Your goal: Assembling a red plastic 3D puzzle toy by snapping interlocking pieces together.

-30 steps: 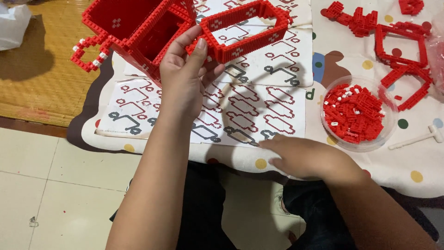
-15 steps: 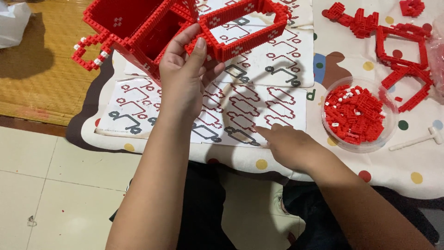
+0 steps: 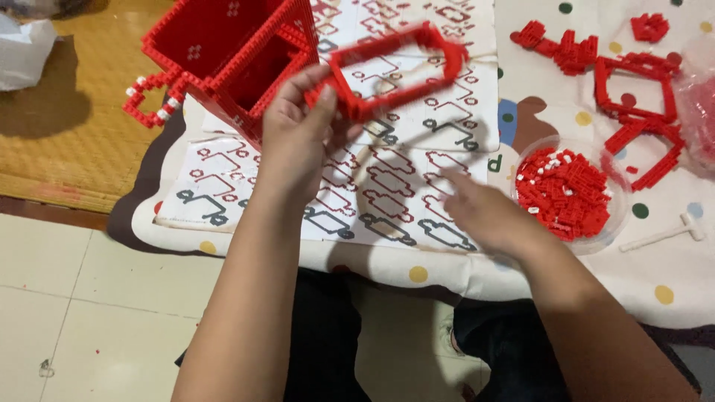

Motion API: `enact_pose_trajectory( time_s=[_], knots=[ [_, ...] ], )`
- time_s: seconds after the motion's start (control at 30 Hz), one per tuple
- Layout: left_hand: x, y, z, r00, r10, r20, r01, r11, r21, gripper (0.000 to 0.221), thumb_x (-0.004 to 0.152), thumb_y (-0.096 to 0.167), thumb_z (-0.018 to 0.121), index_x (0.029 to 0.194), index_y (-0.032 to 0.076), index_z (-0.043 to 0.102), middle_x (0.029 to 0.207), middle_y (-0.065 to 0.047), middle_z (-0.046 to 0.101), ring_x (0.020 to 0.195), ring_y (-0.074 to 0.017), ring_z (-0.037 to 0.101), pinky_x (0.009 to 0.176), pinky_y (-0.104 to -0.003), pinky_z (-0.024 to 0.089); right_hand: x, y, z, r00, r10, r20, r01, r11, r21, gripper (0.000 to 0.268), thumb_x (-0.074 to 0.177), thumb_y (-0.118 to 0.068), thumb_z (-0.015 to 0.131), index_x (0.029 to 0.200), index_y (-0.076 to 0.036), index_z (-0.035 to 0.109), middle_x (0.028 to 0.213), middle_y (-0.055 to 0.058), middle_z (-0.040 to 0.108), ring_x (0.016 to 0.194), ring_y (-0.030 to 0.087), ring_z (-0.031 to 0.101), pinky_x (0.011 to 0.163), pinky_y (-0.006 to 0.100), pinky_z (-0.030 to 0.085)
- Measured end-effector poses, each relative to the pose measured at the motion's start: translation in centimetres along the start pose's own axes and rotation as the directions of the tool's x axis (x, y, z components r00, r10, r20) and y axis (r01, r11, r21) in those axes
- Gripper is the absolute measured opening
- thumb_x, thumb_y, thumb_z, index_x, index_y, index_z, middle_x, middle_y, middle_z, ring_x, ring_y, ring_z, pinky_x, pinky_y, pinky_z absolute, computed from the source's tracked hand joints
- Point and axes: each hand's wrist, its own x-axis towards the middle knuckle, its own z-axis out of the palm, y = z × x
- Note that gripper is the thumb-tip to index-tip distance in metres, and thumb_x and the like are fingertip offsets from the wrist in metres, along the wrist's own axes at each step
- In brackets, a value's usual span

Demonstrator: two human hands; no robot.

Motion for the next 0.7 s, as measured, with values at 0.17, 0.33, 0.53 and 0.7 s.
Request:
enact_pose_trajectory(
  time_s=[0.17,0.33,0.53,0.7],
  knots=[
    [2.4,-5.1,-1.7,0.973,0.019,0.228,-0.016,1.0,-0.015,0.036,0.1,0.009,0.062,0.135,0.003,0.056,0.099,-0.019,0.071,0.074,-0.0317,0.077,0.062,-0.043,0.069,3.1,4.2,-1.7,0.97,-0.212,-0.117,0.203,0.448,0.871,0.044,0.097,-0.057,0.04,0.119,-0.021,0.052,0.111,0.022,0.069,0.087,0.039,0.072,0.066,0.048,0.058],
    [2.2,-5.0,-1.3,0.948,-0.099,0.302,0.081,0.994,0.073,0.041,0.099,0.009,0.061,0.137,-0.002,0.052,0.099,-0.022,0.069,0.075,-0.0293,0.075,0.066,-0.041,0.069,9.5,9.4,-1.3,0.963,-0.267,-0.045,0.114,0.249,0.962,0.044,0.098,-0.061,0.049,0.094,-0.018,0.058,0.098,0.014,0.075,0.072,0.032,0.074,0.052,0.04,0.06],
    [2.0,-4.8,-1.3,0.928,-0.178,0.327,0.14,0.98,0.139,0.044,0.098,0.008,0.062,0.139,-0.004,0.052,0.101,-0.023,0.067,0.077,-0.0312,0.074,0.068,-0.045,0.069,10.2,9.0,-0.3,0.997,-0.078,-0.018,0.034,0.206,0.978,0.042,0.103,-0.056,0.053,0.099,-0.015,0.054,0.08,0.002,0.057,0.064,0.019,0.055,0.048,0.024,0.038],
    [-0.9,-1.7,0.2,0.94,-0.29,0.179,0.267,0.954,0.138,0.075,0.095,0.025,0.068,0.154,-0.004,0.034,0.136,-0.039,0.05,0.109,-0.0467,0.069,0.086,-0.057,0.061,10.6,9.2,-0.7,0.98,-0.072,-0.187,0.196,0.168,0.966,0.041,0.108,-0.051,0.055,0.096,-0.012,0.053,0.075,0.003,0.054,0.061,0.019,0.055,0.046,0.025,0.038]
  ],
)
